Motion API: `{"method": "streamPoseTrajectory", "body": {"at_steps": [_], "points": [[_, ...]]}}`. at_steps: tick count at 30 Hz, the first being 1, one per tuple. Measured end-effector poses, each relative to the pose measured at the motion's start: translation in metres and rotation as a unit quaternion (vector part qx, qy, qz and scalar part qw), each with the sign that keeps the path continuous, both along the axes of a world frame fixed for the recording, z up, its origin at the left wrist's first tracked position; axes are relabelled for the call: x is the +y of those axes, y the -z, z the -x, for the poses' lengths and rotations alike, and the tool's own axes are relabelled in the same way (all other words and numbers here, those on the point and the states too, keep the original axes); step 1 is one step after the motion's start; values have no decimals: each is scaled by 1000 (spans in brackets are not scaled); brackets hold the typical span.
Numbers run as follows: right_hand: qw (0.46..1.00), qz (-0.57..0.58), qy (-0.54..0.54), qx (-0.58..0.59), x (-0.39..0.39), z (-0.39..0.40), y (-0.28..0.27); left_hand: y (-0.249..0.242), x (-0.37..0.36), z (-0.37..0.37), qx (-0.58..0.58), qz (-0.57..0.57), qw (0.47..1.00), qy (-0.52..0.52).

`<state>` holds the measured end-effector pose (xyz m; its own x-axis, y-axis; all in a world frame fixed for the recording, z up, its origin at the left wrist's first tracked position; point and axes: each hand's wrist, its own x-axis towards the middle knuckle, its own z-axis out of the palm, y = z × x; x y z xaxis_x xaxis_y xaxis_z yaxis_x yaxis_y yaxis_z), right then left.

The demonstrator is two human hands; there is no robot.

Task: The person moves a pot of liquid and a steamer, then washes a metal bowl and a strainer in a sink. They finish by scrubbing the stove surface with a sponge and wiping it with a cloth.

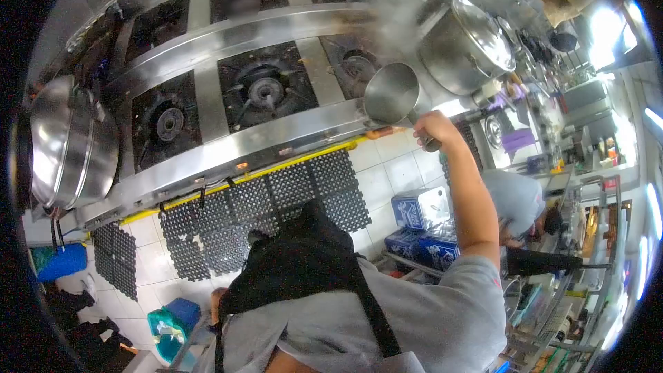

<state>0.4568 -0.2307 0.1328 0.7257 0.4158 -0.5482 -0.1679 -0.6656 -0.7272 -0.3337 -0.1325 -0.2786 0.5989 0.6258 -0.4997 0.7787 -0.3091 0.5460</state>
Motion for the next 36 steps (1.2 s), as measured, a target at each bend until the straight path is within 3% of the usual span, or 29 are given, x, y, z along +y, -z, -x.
{"method": "streamPoseTrajectory", "body": {"at_steps": [1,2,5,6,7,8,9,10,11,13,14,15,16,17,19,20,27,29,30,31,32,34,36], "points": [[1000,0,-5,-5,9,4,-2,-3,6,12,48,-71,990,109],[1000,-9,1,25,19,6,-3,-1,2,30,-94,-91,991,-36],[998,-21,7,57,57,25,-13,15,10,83,-97,-88,991,14],[998,-32,11,57,70,31,-14,19,6,93,25,-135,989,63],[997,-41,15,57,81,34,-13,4,0,93,23,-133,989,60],[998,-43,4,38,93,35,-12,-15,-15,95,-64,-47,985,-155],[998,-41,0,37,107,36,-12,-40,-19,89,-145,41,920,-361],[999,-26,-20,7,122,37,-11,12,-27,120,-164,78,897,-404],[999,-10,-41,-23,137,39,-11,7,-34,114,-164,77,895,-408],[997,-20,-59,-48,164,38,-9,-13,-52,85,-113,-156,931,-310],[996,-19,-65,-58,179,32,-1,-7,-54,90,-112,-158,928,-317],[995,-19,-71,-67,193,28,3,13,-58,107,-62,19,923,-379],[992,-8,-86,-96,208,30,2,20,-61,113,-12,195,883,-427],[991,-11,-94,-93,219,25,5,15,-73,102,-13,192,880,-435],[981,-18,-121,-148,243,9,15,8,-102,77,-72,46,855,-512],[981,-22,-127,-146,255,0,18,8,-102,73,-72,41,852,-517],[971,-66,-144,-180,317,-64,11,1,-111,31,-142,171,803,-552],[939,-35,-225,-258,336,-77,7,4,-105,17,-75,-52,932,-351],[860,-48,-370,-348,348,-119,32,-39,-165,48,-73,-54,931,-354],[859,-51,-373,-346,358,-124,33,-37,-151,27,-78,49,884,-458],[853,-28,-377,-361,367,-129,35,-99,-70,-44,-83,150,816,-552],[843,-8,-384,-376,382,-128,36,-94,-67,-51,-111,148,813,-552],[879,-26,-302,-367,398,-123,39,-93,-67,-57,-138,147,809,-552]]}}
